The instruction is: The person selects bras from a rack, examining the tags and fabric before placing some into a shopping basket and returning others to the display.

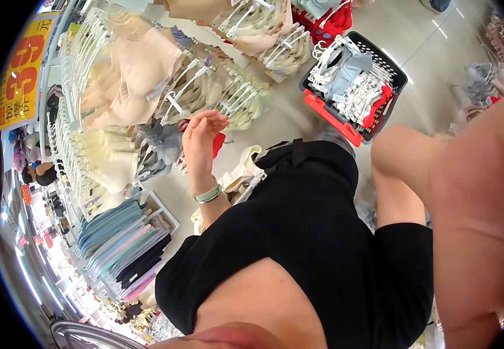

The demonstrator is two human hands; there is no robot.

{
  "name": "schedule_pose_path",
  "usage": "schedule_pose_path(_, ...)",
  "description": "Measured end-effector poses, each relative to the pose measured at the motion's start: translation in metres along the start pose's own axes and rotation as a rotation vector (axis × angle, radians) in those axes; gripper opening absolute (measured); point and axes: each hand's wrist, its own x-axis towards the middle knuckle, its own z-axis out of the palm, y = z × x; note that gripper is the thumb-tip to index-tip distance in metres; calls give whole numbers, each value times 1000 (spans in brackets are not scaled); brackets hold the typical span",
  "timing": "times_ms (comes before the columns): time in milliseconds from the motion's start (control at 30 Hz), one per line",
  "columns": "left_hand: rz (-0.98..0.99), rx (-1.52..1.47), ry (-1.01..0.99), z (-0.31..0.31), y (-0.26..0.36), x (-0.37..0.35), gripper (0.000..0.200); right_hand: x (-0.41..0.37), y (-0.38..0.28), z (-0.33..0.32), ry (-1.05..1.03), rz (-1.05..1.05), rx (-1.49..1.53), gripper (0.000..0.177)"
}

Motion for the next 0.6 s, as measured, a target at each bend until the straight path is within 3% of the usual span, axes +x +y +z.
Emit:
schedule_pose_path(100, -26, -9, 1, 13, -6, 6, 23, -20, -12, -48, 168, -65, -144, 48)
schedule_pose_path(133, -46, -5, -5, 18, -7, 7, 23, -19, -2, -49, 277, -73, -193, 48)
schedule_pose_path(167, -48, -12, -17, 23, -8, 8, 23, -26, 22, -49, 475, 45, -46, 47)
schedule_pose_path(233, -37, -25, -31, 30, -9, 9, 23, -4, 106, 33, 345, 47, -688, 24)
schedule_pose_path(267, -36, -26, -41, 33, -10, 9, 23, -24, 116, 12, 129, 248, -965, 22)
schedule_pose_path(300, -30, -21, -27, 37, -10, 10, 22, -50, 129, -3, 14, 543, -1035, 20)
schedule_pose_path(367, -15, -35, -18, 43, -16, 11, 22, -139, 159, -41, -114, 1251, -903, 27)
schedule_pose_path(433, 5, -44, -11, 50, -20, 12, 22, -311, 177, -95, -611, 1532, -828, 50)
schedule_pose_path(500, -5, 2, -7, 59, -25, 8, 24, -312, 148, -59, -862, 1745, -568, 56)
schedule_pose_path(567, -7, -10, 14, 66, -33, 5, 24, -351, 139, -52, -572, 1494, -753, 43)
schedule_pose_path(600, -23, -8, 23, 68, -36, 3, 24, -352, 142, -60, -580, 1492, -753, 43)
